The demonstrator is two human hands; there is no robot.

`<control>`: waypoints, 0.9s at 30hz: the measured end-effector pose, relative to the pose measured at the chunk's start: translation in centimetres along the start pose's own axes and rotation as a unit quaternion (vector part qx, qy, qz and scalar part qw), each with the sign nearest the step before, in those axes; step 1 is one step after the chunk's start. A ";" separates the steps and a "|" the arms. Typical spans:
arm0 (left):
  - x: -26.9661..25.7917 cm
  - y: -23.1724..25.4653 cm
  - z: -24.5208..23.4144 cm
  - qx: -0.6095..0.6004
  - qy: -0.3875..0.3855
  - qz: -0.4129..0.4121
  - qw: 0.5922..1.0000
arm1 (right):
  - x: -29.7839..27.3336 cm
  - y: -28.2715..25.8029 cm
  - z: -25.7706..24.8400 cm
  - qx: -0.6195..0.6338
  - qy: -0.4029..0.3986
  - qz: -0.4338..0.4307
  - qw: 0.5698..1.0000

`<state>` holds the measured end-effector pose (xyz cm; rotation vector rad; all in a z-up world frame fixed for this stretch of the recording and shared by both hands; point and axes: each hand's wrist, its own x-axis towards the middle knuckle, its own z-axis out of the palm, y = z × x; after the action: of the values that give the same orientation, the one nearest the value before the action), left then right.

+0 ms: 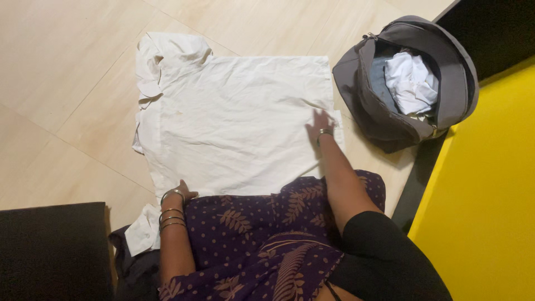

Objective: The person sits on the floor and folds a white shirt by hand. They smooth the fabric, fold the sleeves and sides, and roll the shirt into a compact bundle before placing it into a gray bag.

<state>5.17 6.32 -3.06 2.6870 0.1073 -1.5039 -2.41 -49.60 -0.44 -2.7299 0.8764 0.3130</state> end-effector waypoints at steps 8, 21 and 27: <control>0.2 0.5 -0.2 0.004 -0.026 -0.045 0.999 | -0.5 3.2 -0.5 0.082 0.052 0.157 0.983; 0.5 0.5 0.3 0.021 0.005 -0.023 1.000 | -9.5 -27.5 10.9 -0.007 -0.128 -0.300 0.945; 0.8 0.4 0.2 0.020 0.018 -0.009 1.000 | -3.8 -13.9 7.7 0.054 0.022 -0.192 0.980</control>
<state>5.49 5.93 -3.88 2.7526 0.1054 -1.4780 1.84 -34.23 -4.22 -2.7340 0.3469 0.1248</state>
